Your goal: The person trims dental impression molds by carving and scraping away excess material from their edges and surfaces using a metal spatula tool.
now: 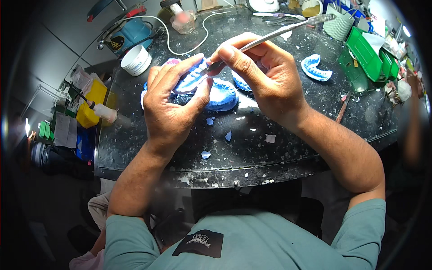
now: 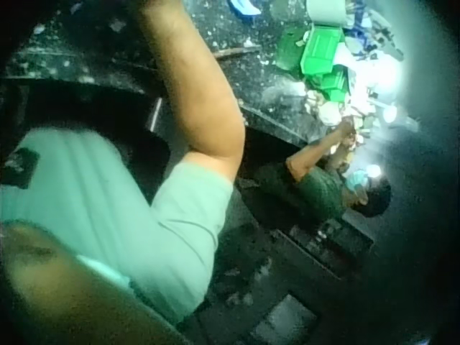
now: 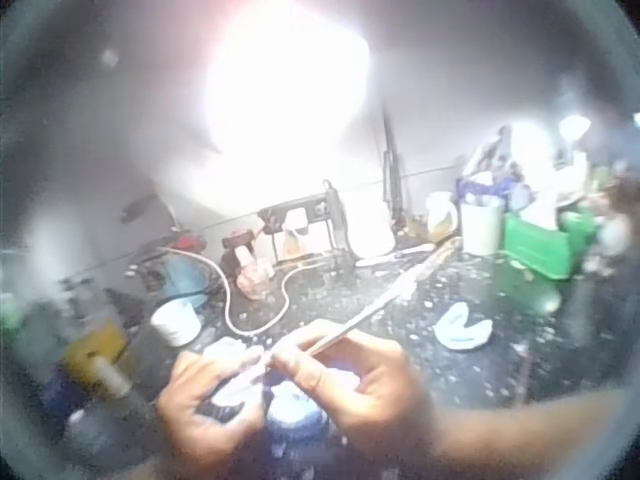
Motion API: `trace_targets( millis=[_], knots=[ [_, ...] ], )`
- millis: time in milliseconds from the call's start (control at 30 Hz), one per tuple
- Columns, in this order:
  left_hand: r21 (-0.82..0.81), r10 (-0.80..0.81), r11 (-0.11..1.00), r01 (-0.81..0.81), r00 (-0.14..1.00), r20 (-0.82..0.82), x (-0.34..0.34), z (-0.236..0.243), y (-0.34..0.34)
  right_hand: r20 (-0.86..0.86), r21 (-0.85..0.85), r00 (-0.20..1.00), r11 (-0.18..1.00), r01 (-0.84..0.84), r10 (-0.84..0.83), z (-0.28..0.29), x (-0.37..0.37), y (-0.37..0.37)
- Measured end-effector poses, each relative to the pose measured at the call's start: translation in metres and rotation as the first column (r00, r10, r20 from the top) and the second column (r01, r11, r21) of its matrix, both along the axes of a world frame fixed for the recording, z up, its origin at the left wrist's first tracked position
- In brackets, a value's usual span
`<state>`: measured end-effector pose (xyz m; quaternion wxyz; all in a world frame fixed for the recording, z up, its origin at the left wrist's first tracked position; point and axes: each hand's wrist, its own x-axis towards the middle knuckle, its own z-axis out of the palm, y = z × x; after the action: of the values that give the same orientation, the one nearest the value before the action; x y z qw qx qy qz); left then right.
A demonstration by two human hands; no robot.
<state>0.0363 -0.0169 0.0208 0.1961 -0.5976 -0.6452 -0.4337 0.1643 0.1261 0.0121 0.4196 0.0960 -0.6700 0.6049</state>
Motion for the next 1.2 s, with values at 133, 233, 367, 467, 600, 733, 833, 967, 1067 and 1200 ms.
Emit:
trace_targets(
  millis=[133,233,367,467,600,733,833,967,1067,1200],
  knots=[
    [0.014,-0.002,1.000,0.002,0.999,-0.035,-0.0002,0.0001,0.0003,0.027,0.028,1.000,0.999,-0.016,0.016,-0.0011,0.0006,0.0005],
    [0.011,0.005,1.000,-0.005,0.999,-0.041,-0.0008,-0.0002,-0.0006,0.051,-0.012,0.998,0.999,-0.036,0.036,0.0002,0.0007,0.0007],
    [0.003,-0.001,1.000,0.001,0.999,-0.050,-0.0013,-0.0007,-0.0006,0.010,-0.086,0.999,0.996,-0.037,0.038,-0.0010,-0.0031,-0.0013],
    [0.000,0.001,1.000,-0.001,0.998,-0.062,-0.0011,-0.0007,-0.0011,0.028,-0.110,0.997,0.992,-0.068,0.071,-0.0008,-0.0030,-0.0009],
    [-0.001,0.001,1.000,-0.001,0.998,-0.064,-0.0026,-0.0017,-0.0015,0.070,-0.123,0.994,0.990,-0.070,0.079,0.0002,-0.0030,-0.0010],
    [-0.002,0.001,1.000,-0.001,1.000,-0.027,-0.0007,-0.0021,-0.0007,0.022,-0.171,0.993,0.979,-0.109,0.114,-0.0026,-0.0055,0.0026],
    [-0.004,0.001,1.000,-0.001,0.999,-0.038,-0.0014,-0.0016,-0.0003,0.030,-0.160,0.994,0.982,-0.098,0.104,-0.0033,-0.0061,0.0026],
    [-0.002,0.010,1.000,-0.010,0.998,-0.063,-0.0013,-0.0012,-0.0003,0.038,-0.160,0.994,0.983,-0.092,0.099,-0.0028,-0.0060,0.0018],
    [-0.006,0.018,1.000,-0.019,0.998,-0.063,-0.0004,-0.0004,-0.0008,0.039,-0.197,0.991,0.973,-0.117,0.128,-0.0026,-0.0060,0.0030],
    [0.000,0.026,1.000,-0.026,0.998,-0.052,-0.0026,-0.0037,0.0002,0.071,-0.190,0.990,0.976,-0.104,0.119,-0.0032,-0.0050,0.0045]
  ],
)
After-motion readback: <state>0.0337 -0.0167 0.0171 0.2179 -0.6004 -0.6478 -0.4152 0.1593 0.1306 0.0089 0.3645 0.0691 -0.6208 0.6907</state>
